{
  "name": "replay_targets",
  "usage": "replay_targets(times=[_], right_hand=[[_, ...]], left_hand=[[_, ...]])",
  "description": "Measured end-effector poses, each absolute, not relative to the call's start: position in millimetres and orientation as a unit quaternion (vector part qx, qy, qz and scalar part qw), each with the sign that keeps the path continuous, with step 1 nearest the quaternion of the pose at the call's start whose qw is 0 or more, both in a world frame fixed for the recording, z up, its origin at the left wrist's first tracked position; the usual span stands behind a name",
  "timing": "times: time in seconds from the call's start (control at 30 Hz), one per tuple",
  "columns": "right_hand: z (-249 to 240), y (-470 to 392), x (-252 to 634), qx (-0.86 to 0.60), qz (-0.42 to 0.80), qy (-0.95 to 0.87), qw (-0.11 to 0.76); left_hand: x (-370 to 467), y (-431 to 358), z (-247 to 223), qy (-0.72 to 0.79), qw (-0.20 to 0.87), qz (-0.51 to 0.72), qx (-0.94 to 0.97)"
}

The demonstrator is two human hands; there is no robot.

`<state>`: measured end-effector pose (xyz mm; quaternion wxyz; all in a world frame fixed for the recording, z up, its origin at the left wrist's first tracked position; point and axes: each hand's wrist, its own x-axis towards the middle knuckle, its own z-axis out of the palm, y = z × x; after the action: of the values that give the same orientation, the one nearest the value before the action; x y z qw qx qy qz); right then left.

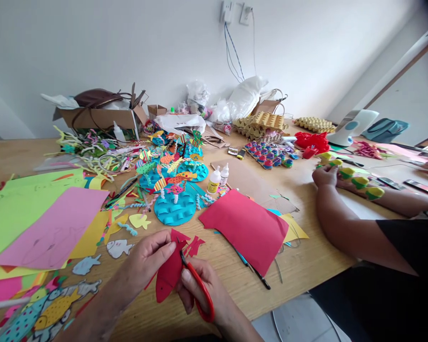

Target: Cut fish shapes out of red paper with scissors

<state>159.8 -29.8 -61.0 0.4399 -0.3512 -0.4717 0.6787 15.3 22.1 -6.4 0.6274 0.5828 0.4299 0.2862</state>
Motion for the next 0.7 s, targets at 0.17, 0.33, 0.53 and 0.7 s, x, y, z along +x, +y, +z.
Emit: replay_targets(times=[0.17,0.33,0.53,0.7], right_hand=[[-59.2,-30.7,159.4,-0.359,0.672,-0.477,0.438],[-56.7,-30.7,161.0,-0.363,0.668,-0.476,0.443],[-62.6,-31.2,160.5,-0.368,0.669,-0.467,0.446],[-64.4,-31.9,160.6,-0.368,0.667,-0.470,0.446]], left_hand=[[17.9,20.3,-7.1,0.442,0.621,0.288,0.579],[21.8,18.1,-5.4,0.444,0.628,0.300,0.565],[23.2,17.0,-4.2,0.443,0.624,0.312,0.563],[23.1,16.5,-4.9,0.442,0.622,0.315,0.565]])
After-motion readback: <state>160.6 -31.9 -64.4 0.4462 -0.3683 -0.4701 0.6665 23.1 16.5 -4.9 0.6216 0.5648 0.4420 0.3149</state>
